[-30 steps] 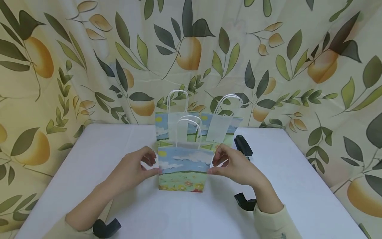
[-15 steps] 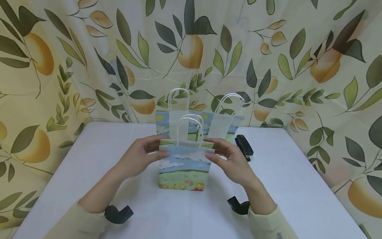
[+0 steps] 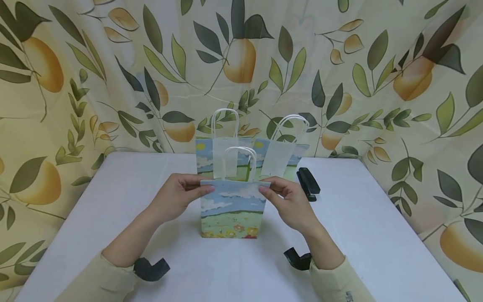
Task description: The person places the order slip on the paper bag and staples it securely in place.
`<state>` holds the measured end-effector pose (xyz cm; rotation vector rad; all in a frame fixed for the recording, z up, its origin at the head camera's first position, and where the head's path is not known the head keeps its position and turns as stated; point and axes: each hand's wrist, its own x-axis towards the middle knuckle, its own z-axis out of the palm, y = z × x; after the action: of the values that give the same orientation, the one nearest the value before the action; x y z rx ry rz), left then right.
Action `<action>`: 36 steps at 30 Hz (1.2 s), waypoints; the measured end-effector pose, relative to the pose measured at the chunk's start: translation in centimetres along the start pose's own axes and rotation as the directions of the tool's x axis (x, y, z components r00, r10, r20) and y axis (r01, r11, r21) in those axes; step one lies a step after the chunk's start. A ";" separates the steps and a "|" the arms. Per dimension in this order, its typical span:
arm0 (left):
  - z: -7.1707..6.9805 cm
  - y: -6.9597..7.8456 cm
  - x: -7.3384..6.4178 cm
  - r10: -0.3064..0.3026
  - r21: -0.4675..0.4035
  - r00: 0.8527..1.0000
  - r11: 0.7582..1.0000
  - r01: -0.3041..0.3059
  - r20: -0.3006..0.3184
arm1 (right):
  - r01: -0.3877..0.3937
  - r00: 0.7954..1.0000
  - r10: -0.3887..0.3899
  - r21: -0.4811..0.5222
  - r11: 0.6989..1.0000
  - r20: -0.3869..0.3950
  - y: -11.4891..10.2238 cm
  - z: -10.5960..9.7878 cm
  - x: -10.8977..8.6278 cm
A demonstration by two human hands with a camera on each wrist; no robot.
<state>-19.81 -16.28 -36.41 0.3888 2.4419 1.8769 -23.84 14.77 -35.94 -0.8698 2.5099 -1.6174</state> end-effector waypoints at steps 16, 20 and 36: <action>-0.1 0.3 0.3 -0.036 -0.016 0.996 0.999 0.038 0.079 | 0.013 1.000 -0.013 0.012 1.000 -0.010 0.3 0.2 -0.1; -0.4 0.4 0.3 -0.050 -0.002 0.995 0.999 0.050 0.092 | 0.013 1.000 -0.013 0.000 1.000 -0.017 0.2 0.1 -0.1; -2.1 -0.8 -1.0 -0.126 0.174 0.986 0.979 0.107 0.106 | -0.008 1.000 0.007 -0.029 1.000 -0.016 -0.4 -0.1 0.1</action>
<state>-19.39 -18.71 -36.70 0.3427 2.4932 1.5630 -23.80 14.70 -35.56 -0.8524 2.5510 -1.5955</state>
